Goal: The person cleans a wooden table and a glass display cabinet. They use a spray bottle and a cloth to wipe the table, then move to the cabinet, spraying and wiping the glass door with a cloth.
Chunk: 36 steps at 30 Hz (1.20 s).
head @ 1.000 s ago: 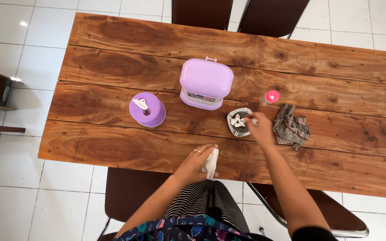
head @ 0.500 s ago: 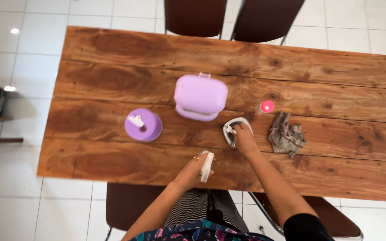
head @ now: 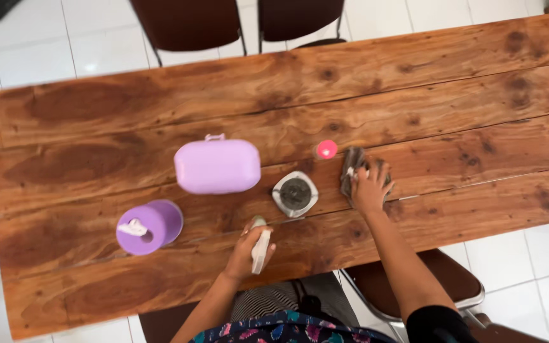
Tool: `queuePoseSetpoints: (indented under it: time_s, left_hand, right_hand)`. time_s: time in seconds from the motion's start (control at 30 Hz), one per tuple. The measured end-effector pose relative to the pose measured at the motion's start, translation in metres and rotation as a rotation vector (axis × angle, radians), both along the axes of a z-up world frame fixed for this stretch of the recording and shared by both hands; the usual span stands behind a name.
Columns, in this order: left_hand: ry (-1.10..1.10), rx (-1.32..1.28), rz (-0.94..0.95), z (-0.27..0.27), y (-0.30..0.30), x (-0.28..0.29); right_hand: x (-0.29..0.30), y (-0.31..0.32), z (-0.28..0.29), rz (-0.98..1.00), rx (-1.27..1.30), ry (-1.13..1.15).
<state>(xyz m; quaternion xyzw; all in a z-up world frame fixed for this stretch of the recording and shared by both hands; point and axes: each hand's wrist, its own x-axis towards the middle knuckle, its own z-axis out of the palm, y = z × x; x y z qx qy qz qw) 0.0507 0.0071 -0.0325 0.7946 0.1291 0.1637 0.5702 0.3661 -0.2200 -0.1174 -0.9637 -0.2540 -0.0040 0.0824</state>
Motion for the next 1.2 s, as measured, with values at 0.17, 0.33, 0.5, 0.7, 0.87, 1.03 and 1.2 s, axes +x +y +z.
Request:
queuePoseSetpoints:
  time_s: [0.17, 0.33, 0.5, 0.7, 0.87, 1.03, 1.2]
  left_hand:
    - [-0.038, 0.086, 0.036, 0.015, -0.019, 0.022]
    - [-0.102, 0.237, 0.154, 0.038, -0.081, 0.035]
    - [-0.173, 0.228, 0.268, 0.052, -0.151, 0.042]
    - [-0.123, -0.03, 0.333, 0.047, -0.214, 0.046]
    - [-0.198, -0.026, 0.22, 0.057, -0.212, 0.06]
    - [-0.164, 0.005, 0.222, 0.064, -0.225, 0.074]
    - [-0.165, 0.02, 0.318, 0.054, -0.247, 0.106]
  right_hand:
    - [0.003, -0.013, -0.02, 0.049, -0.047, 0.084]
    - [0.008, -0.031, -0.029, 0.112, -0.144, 0.099]
    - [0.01, -0.085, -0.024, 0.104, -0.043, 0.026]
    - [0.019, -0.166, -0.006, -0.046, -0.122, 0.145]
    - [0.018, -0.181, 0.018, -0.11, -0.182, 0.142]
    - [0.005, -0.195, 0.033, -0.098, -0.154, 0.08]
    - [0.04, -0.18, 0.066, -0.042, -0.137, 0.087]
